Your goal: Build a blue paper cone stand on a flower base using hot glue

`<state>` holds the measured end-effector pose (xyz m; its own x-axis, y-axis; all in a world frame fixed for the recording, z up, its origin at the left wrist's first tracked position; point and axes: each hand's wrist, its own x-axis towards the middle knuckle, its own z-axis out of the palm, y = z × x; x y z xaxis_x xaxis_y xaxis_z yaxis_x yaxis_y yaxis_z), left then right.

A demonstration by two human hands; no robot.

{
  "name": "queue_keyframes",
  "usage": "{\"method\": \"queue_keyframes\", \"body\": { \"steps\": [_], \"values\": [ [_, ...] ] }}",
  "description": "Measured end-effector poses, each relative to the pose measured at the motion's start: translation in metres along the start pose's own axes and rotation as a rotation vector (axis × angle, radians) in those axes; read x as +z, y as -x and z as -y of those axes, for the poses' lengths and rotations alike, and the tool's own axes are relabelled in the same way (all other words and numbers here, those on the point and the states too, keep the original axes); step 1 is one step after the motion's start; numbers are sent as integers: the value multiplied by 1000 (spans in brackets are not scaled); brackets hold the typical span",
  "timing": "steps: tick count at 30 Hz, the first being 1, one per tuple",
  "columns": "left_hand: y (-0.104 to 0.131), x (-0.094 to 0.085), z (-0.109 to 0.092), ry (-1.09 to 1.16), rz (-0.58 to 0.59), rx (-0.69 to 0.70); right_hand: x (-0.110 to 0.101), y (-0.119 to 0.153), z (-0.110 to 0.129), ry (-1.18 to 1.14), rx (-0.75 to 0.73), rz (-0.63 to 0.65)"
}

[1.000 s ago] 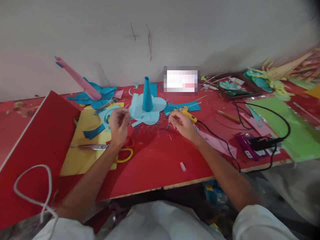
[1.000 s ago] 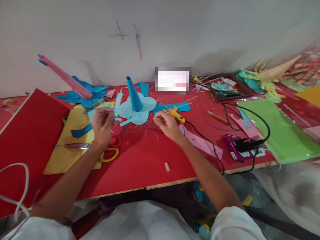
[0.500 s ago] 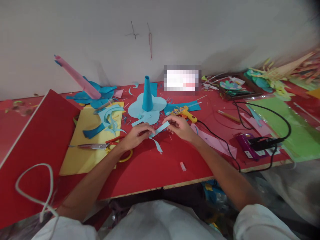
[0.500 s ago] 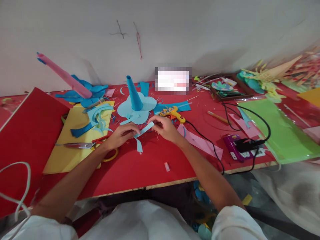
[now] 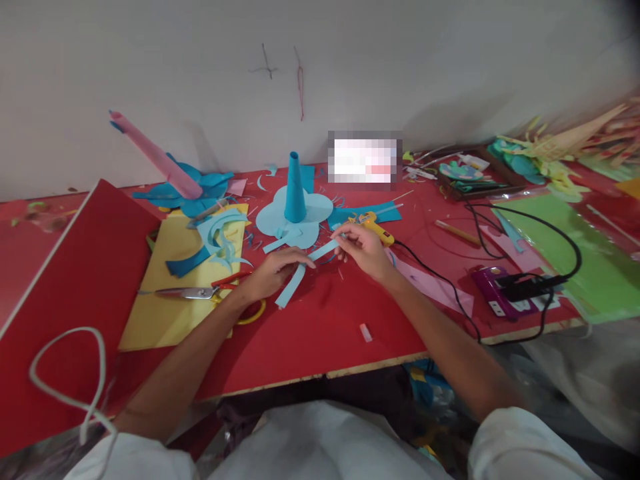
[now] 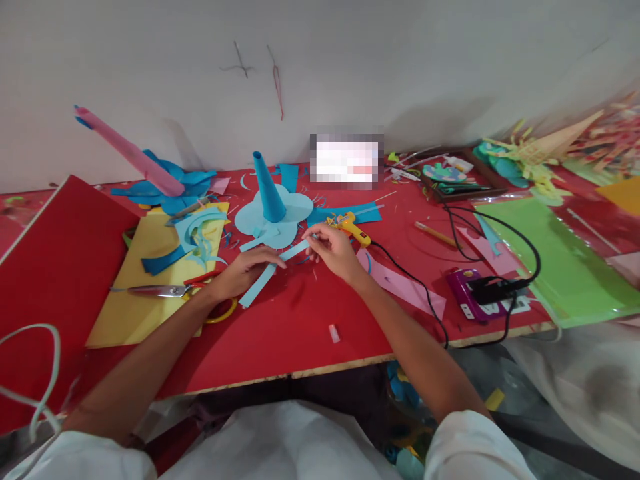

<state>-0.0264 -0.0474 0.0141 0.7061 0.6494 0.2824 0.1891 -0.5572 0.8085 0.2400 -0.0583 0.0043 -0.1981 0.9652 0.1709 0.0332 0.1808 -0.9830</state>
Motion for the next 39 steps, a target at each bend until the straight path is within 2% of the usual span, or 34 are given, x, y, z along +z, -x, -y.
{"method": "queue_keyframes", "body": {
  "steps": [4, 7, 9, 12, 15, 18, 21, 24, 30, 33, 39],
  "values": [
    [2, 0, 6, -5, 7, 35, -3, -2, 1, 21, 22, -71],
    [2, -2, 4, -24, -55, -26, -6, -3, 0, 113, 4, -69],
    [2, -1, 4, -19, -65, -55, -13, -3, -1, 296, -53, -124],
    [2, 2, 7, -10, -69, -35, -34, -3, -2, 774, -116, -279],
    [2, 5, 12, -11, -60, -24, -54, 0, 0, 1182, -36, -311],
    [2, 6, 10, -25, -54, -38, -64, 5, -1, 1367, 80, -258],
    [2, 4, 3, -35, -40, -30, -62, 7, -4, 1411, 138, -186],
    [1, 3, 0, -79, -32, -27, -58, 5, -8, 1399, 132, -182],
    [2, 3, 8, -177, -80, -73, -57, -1, -8, 1274, 118, -384],
    [3, 4, 12, -210, -146, -81, -57, -3, -8, 1186, 76, -483],
    [2, 6, 15, -260, -196, -97, -60, -6, -15, 1023, 101, -546]
  ]
}}
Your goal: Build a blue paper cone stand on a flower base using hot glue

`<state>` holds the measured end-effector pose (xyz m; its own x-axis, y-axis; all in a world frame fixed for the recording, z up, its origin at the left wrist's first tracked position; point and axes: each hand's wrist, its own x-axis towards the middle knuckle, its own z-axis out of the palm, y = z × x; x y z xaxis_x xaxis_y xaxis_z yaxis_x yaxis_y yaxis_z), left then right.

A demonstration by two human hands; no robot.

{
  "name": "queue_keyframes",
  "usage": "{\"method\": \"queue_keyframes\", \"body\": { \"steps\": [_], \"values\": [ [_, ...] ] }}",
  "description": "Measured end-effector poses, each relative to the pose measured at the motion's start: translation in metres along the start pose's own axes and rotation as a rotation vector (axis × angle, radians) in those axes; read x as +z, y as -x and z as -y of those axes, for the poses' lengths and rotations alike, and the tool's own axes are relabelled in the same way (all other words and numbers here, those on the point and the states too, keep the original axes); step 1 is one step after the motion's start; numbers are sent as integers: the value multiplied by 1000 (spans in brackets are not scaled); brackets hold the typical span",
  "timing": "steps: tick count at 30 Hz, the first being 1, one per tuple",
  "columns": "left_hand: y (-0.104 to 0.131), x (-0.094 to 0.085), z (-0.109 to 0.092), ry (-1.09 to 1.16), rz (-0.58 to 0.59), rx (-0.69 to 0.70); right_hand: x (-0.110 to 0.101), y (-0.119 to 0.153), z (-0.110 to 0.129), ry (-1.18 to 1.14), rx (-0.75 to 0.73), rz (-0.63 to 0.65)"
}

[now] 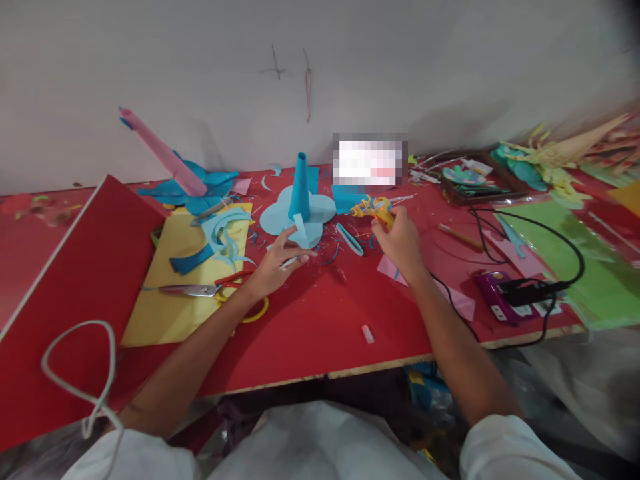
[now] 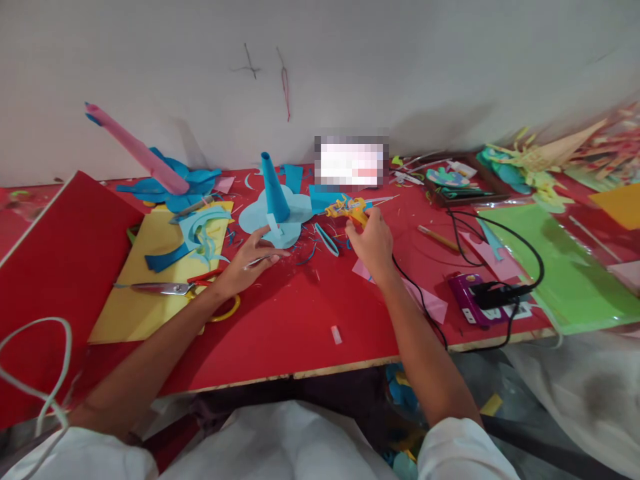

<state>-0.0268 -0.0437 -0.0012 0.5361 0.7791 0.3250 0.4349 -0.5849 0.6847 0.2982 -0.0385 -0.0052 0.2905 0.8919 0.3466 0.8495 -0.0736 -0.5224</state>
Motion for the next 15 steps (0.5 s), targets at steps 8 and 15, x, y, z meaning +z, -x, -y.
{"method": "queue_keyframes", "body": {
  "steps": [8, 15],
  "values": [
    [1, 2, -5, 23, 110, 111, 6, -6, -11, 62, -1, 170],
    [6, 4, -1, -46, 127, 51, 6, -4, -8, 20, -88, 155]
  ]
}}
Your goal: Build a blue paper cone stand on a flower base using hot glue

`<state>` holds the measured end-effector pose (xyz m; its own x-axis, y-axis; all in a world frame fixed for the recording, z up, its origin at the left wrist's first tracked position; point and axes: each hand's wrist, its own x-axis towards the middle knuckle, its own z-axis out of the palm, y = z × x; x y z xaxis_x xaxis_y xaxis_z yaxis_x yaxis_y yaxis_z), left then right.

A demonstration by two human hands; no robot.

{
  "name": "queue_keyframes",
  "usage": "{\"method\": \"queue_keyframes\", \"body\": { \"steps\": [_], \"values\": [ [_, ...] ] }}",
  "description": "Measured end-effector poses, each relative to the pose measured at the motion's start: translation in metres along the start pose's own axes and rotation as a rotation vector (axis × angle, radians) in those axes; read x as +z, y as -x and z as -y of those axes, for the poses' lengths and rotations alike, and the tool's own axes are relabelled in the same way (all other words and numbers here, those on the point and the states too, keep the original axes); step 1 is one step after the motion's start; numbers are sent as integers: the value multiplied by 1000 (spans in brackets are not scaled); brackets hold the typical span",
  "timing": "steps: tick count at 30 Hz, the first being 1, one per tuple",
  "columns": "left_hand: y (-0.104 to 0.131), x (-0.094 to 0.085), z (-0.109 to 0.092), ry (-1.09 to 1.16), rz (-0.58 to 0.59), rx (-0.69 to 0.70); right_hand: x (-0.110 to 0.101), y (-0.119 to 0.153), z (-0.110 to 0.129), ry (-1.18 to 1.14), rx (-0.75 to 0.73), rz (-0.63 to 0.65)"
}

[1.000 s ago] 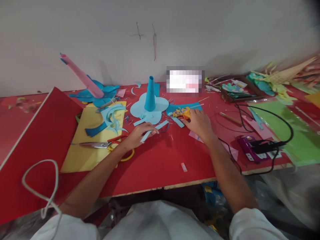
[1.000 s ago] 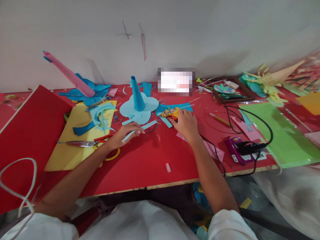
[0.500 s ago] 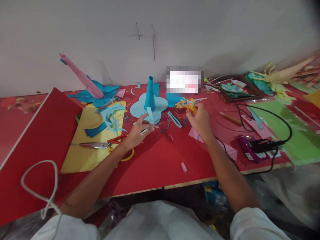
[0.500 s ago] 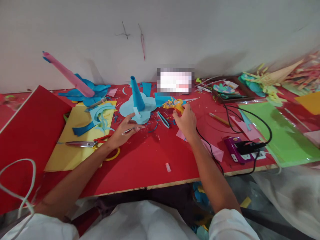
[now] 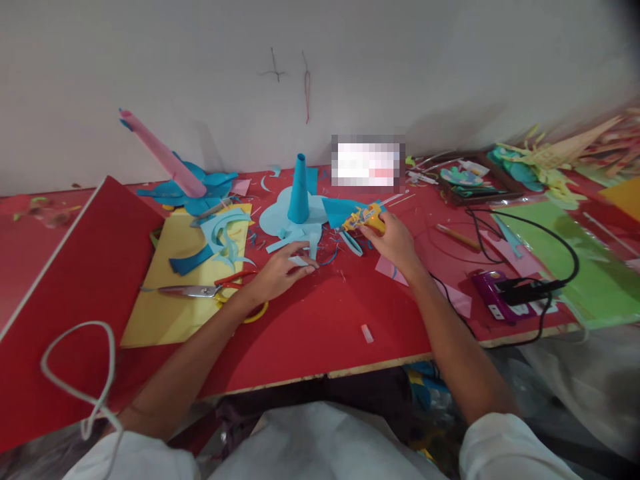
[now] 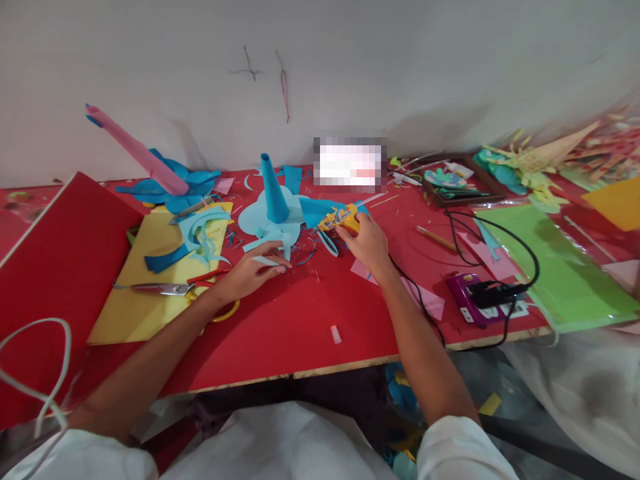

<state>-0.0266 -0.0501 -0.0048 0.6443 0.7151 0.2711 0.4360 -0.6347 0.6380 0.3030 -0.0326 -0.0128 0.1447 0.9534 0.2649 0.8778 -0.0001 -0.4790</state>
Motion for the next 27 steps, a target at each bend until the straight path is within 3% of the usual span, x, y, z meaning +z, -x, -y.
{"method": "queue_keyframes", "body": {
  "steps": [8, 15, 21, 27],
  "values": [
    [-1, -12, -11, -31, 72, 47, -2, -3, -1, 1, -16, -1],
    [-4, -8, -11, -107, 69, 66, -4, -6, -6, -45, -138, 40],
    [-36, -5, -15, -318, 125, 154, -2, -9, -10, -104, -141, 41],
    [-68, 4, -4, -370, 220, 181, -8, -11, -12, -187, -34, 115]
  ]
}}
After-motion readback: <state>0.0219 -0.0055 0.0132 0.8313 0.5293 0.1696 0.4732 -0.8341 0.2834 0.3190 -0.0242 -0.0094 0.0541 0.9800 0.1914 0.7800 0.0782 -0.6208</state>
